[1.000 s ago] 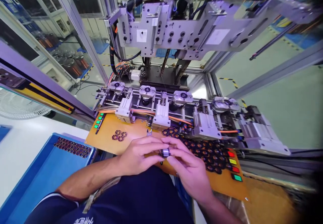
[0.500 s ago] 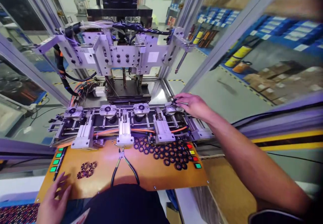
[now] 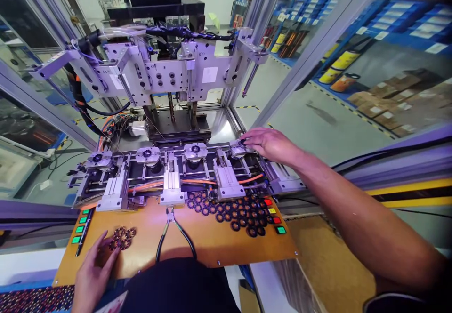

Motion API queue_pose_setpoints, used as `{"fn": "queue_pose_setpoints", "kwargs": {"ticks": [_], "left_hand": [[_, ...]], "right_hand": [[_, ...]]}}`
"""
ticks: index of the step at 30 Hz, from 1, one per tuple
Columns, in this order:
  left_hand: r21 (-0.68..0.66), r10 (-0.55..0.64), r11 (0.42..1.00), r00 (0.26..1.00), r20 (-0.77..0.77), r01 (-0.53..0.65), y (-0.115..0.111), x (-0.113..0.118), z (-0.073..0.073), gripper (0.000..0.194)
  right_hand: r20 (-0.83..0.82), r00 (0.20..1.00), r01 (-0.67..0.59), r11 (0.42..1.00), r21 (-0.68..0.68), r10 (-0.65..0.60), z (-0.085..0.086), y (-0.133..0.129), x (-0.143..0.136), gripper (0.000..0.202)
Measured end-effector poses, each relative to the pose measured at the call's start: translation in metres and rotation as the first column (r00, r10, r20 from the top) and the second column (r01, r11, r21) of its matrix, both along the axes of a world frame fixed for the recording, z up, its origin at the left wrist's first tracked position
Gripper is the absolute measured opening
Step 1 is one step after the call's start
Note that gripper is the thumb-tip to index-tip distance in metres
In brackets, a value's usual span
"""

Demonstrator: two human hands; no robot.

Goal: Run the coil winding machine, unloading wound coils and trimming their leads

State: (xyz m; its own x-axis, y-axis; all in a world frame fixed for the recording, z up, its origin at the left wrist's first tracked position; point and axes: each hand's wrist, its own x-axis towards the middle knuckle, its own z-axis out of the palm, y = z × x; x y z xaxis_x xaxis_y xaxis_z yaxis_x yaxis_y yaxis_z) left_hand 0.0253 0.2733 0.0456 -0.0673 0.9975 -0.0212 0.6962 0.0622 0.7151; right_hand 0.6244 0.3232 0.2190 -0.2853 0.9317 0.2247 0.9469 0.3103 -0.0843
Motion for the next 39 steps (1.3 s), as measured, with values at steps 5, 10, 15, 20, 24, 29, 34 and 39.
{"fn": "queue_pose_setpoints", "kwargs": {"ticks": [5,10,15,20,24,29,34,39], "left_hand": [[-0.094,0.047,0.994,0.998,-0.029,-0.049,-0.001,0.006,0.011,0.085],[-0.007,-0.017,1.0,0.99,-0.138,0.016,-0.003,0.0,0.014,0.082],[0.034,-0.142,0.986,0.936,-0.322,0.162,-0.002,0.001,0.014,0.067],[0.048,-0.153,0.982,0.922,-0.356,0.182,0.0,0.01,0.011,0.065],[0.05,-0.116,0.988,0.911,-0.396,0.147,-0.002,0.012,0.017,0.067],[0.024,-0.026,0.999,0.975,-0.219,0.032,-0.005,0.012,0.025,0.074],[-0.137,0.215,0.974,0.93,0.299,-0.181,-0.006,0.002,0.032,0.083],[-0.349,0.428,0.904,0.556,0.712,-0.248,-0.002,0.0,0.046,0.078]], "right_hand": [[0.055,0.999,-0.001,1.0,-0.005,0.001,0.003,-0.001,-0.002,0.026],[0.111,0.992,0.056,0.998,0.042,-0.06,-0.006,-0.013,-0.002,0.032],[0.153,0.983,0.09,0.993,0.077,-0.101,-0.024,-0.027,-0.005,0.044],[0.157,0.979,0.107,0.986,0.13,-0.127,-0.027,-0.032,-0.014,0.048],[0.14,0.982,0.103,0.979,0.174,-0.128,-0.031,-0.029,-0.022,0.043],[0.058,0.982,0.156,0.937,0.312,-0.182,-0.024,-0.038,-0.033,0.038],[-0.184,0.887,0.447,0.687,0.573,-0.424,-0.023,-0.119,-0.058,0.04],[-0.431,0.699,0.711,0.496,0.498,-0.57,-0.068,-0.196,-0.092,0.032]]}}
